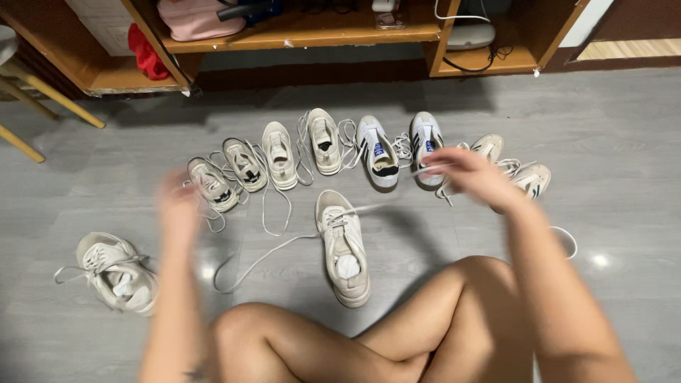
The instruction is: The person sits on the floor and re-laces a white sneaker by threading the laces through the eyelets and tying a knot. Several other shoes are arranged in a semi-circle on the floor nearby.
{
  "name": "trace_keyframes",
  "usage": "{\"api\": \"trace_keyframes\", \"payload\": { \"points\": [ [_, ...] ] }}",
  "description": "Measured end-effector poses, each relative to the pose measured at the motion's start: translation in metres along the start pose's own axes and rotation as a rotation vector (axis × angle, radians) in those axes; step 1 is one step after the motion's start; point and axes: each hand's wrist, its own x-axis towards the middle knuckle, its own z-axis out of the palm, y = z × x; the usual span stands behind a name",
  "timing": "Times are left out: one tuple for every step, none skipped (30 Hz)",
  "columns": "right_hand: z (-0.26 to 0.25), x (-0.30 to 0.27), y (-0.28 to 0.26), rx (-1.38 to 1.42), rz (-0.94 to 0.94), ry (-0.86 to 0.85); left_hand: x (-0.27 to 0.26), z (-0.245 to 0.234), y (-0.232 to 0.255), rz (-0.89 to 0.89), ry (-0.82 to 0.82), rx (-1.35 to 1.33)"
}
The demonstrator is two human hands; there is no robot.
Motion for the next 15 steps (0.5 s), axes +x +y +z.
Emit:
{"api": "trace_keyframes", "payload": {
  "points": [
    [0.027, 0.007, -0.018, -0.001, 0.049, -0.048, -0.022, 0.037, 0.039, 0.034, -0.192, -0.141],
    [0.056, 0.015, -0.034, -0.037, -0.131, -0.059, -0.047, 0.08, 0.079, 0.313, -0.309, -0.122],
    [0.077, 0.02, -0.048, -0.073, -0.312, -0.07, -0.077, 0.105, 0.111, 0.273, -0.503, -0.185],
    [0.092, 0.023, -0.058, -0.064, -0.303, -0.047, -0.101, 0.131, 0.142, 0.538, -0.61, -0.331],
    [0.103, 0.026, -0.065, -0.056, -0.293, -0.024, -0.122, 0.145, 0.166, 0.293, -0.681, -0.31],
    [0.108, 0.026, -0.068, -0.048, -0.282, -0.002, -0.138, 0.153, 0.185, 0.047, -0.749, -0.287],
    [0.109, 0.027, -0.069, 0.007, -0.361, -0.024, -0.145, 0.152, 0.197, 0.096, -0.699, -0.255],
    [0.106, 0.029, -0.069, 0.065, -0.442, -0.048, -0.15, 0.15, 0.205, 0.145, -0.648, -0.219],
    [0.101, 0.029, -0.066, 0.124, -0.523, -0.072, -0.153, 0.148, 0.21, 0.193, -0.595, -0.183],
    [0.096, 0.029, -0.063, 0.152, -0.416, -0.086, -0.151, 0.143, 0.211, 0.24, -0.579, -0.185],
    [0.091, 0.028, -0.058, 0.18, -0.31, -0.102, -0.146, 0.14, 0.208, 0.287, -0.563, -0.187],
    [0.089, 0.027, -0.053, 0.208, -0.2, -0.121, -0.143, 0.138, 0.203, 0.33, -0.547, -0.188],
    [0.089, 0.028, -0.048, 0.2, -0.192, -0.127, -0.14, 0.139, 0.197, 0.297, -0.591, -0.179],
    [0.09, 0.03, -0.043, 0.194, -0.18, -0.133, -0.137, 0.142, 0.188, 0.26, -0.637, -0.168],
    [0.092, 0.033, -0.038, 0.188, -0.169, -0.139, -0.132, 0.147, 0.179, 0.223, -0.683, -0.158]
  ]
}}
